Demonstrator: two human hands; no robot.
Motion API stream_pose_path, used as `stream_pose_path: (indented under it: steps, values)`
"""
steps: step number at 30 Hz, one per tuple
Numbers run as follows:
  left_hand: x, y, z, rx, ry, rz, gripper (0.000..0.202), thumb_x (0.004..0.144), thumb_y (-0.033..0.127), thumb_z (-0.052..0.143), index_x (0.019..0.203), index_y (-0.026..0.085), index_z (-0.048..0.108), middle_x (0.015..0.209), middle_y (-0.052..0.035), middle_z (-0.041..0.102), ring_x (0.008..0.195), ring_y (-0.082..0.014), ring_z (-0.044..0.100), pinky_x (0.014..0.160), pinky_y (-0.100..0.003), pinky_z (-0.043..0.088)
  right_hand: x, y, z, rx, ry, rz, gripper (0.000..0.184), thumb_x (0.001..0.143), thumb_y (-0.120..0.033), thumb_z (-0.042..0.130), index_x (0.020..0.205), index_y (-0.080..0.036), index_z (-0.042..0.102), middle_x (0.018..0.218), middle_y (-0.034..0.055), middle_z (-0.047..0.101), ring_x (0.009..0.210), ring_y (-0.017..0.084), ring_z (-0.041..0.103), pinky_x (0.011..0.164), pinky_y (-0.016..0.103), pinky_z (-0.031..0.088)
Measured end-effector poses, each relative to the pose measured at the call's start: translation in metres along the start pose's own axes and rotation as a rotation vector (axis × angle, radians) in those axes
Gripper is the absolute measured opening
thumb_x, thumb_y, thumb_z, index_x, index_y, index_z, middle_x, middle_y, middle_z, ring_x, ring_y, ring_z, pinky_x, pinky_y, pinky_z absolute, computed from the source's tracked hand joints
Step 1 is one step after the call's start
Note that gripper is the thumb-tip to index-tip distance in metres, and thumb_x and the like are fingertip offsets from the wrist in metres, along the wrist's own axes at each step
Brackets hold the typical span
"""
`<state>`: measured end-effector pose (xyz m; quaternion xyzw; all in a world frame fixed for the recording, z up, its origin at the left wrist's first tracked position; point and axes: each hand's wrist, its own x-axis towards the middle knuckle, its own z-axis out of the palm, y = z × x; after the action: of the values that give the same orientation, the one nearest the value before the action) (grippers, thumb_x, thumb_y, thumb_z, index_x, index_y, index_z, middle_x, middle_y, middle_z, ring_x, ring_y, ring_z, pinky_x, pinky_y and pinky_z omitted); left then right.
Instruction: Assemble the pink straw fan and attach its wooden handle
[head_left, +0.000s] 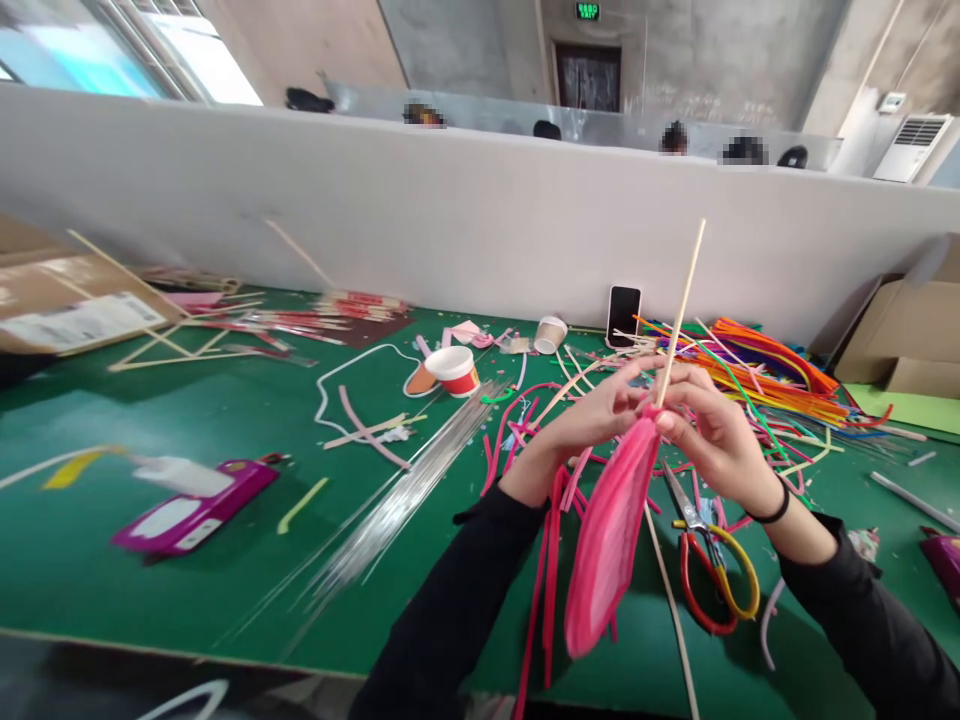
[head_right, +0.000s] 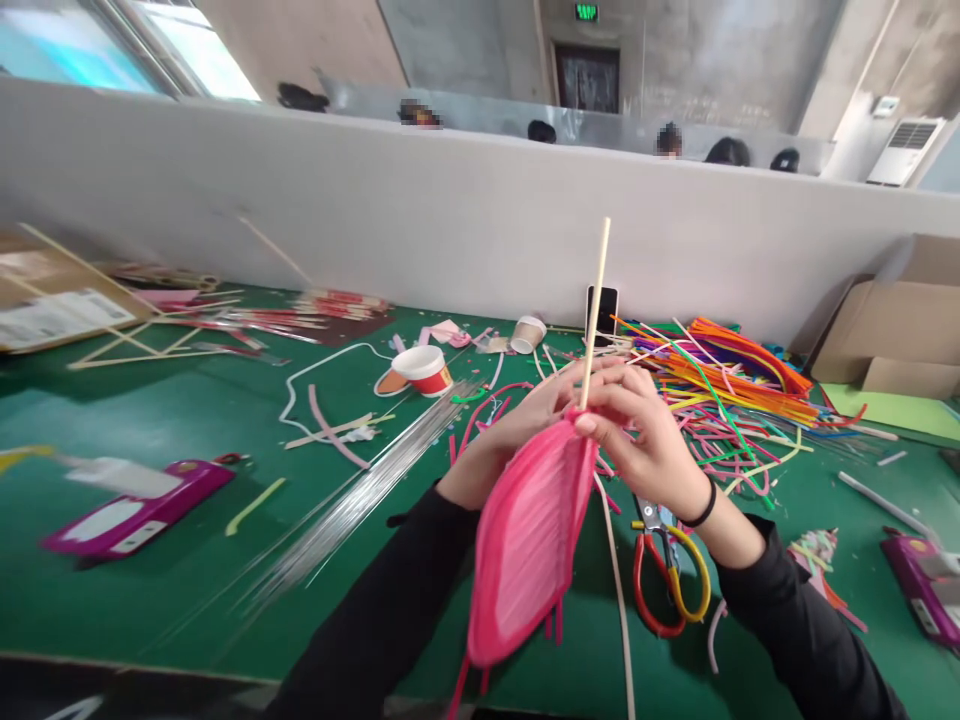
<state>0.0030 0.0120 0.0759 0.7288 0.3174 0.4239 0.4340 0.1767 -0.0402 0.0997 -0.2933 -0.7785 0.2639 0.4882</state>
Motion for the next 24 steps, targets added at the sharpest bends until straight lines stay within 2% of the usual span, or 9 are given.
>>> stream_pose_path:
  steps: [2,4,6,7,9,12,16,18,24]
  values:
    - [-0.005,0.012,-0.010,-0.252,-0.160,0.036,0.092,0.068,0.084,0.055,0.137,0.025,0.053,0.133,-0.0134,0.065,0.123,-0.0295,0.062,0.094,-0.041,0.056,0.002,0.000,-0.004,-0.136,0.102,-0.013,0.014,0.096,-0.034,0.056,0.092,-0.025,0.066,0.102,0.0057,0.067,0.104,0.022,0.061,0.095,0.040,0.046]
    - [-0.012,0.025,-0.016,-0.283,-0.240,0.054,0.089,0.069,0.087,0.050,0.131,0.024,0.059,0.140,-0.0153,0.060,0.127,-0.0301,0.059,0.099,-0.042,0.053,0.003,0.004,-0.005,-0.273,0.187,-0.010,0.014,0.096,-0.034,0.055,0.091,-0.024,0.064,0.102,0.0072,0.067,0.101,0.023,0.063,0.091,0.042,0.048]
    - [-0.018,0.035,-0.013,-0.054,-0.151,0.001,0.070,0.074,0.069,0.067,0.128,0.025,0.062,0.139,-0.0136,0.060,0.124,-0.0287,0.061,0.101,-0.041,0.052,0.003,0.009,-0.002,-0.380,0.253,-0.007,0.017,0.095,-0.035,0.053,0.088,-0.023,0.063,0.100,0.0090,0.067,0.097,0.025,0.063,0.087,0.044,0.049]
    - [-0.019,0.038,-0.009,0.073,-0.039,0.001,0.060,0.076,0.058,0.073,0.124,0.024,0.064,0.133,-0.0120,0.065,0.120,-0.0275,0.064,0.102,-0.042,0.051,0.002,0.012,0.000,-0.406,0.272,-0.001,0.019,0.096,-0.035,0.052,0.087,-0.022,0.063,0.099,0.0098,0.067,0.097,0.026,0.063,0.086,0.044,0.049]
    - [-0.019,0.038,0.000,0.224,0.124,0.012,0.032,0.084,0.040,0.070,0.111,0.022,0.070,0.117,-0.0090,0.073,0.111,-0.0246,0.068,0.102,-0.042,0.050,0.002,0.016,0.001,-0.413,0.286,0.027,0.021,0.095,-0.037,0.053,0.087,-0.022,0.064,0.097,0.0103,0.068,0.095,0.025,0.064,0.084,0.043,0.049]
    - [-0.014,0.031,0.007,0.231,0.140,0.001,0.018,0.084,0.034,0.069,0.095,0.020,0.074,0.099,-0.0066,0.077,0.095,-0.0234,0.072,0.091,-0.040,0.055,0.004,0.017,-0.008,-0.340,0.180,0.137,0.025,0.091,-0.044,0.060,0.084,-0.022,0.069,0.093,0.0081,0.070,0.090,0.023,0.066,0.083,0.040,0.051]
    - [-0.011,0.024,0.004,0.188,0.068,-0.039,0.022,0.080,0.039,0.074,0.093,0.021,0.076,0.099,-0.0058,0.078,0.093,-0.0236,0.072,0.089,-0.038,0.055,0.010,0.014,-0.030,-0.182,-0.028,0.284,0.032,0.089,-0.052,0.061,0.087,-0.023,0.074,0.097,0.0057,0.075,0.093,0.022,0.068,0.086,0.038,0.051]
    - [-0.011,0.025,0.002,0.162,0.050,-0.051,0.023,0.079,0.039,0.075,0.094,0.022,0.077,0.100,-0.0055,0.078,0.094,-0.0234,0.072,0.090,-0.038,0.055,0.011,0.014,-0.036,-0.107,-0.036,0.327,0.034,0.087,-0.054,0.062,0.089,-0.022,0.075,0.100,0.0059,0.076,0.094,0.021,0.069,0.085,0.036,0.051]
    - [-0.014,0.031,0.004,0.143,0.023,-0.083,0.019,0.079,0.037,0.075,0.087,0.021,0.077,0.088,-0.0040,0.078,0.083,-0.0216,0.073,0.080,-0.035,0.057,0.007,0.015,-0.035,-0.051,-0.047,0.403,0.039,0.076,-0.057,0.072,0.083,-0.019,0.075,0.082,0.0045,0.074,0.070,0.016,0.064,0.063,0.029,0.048]
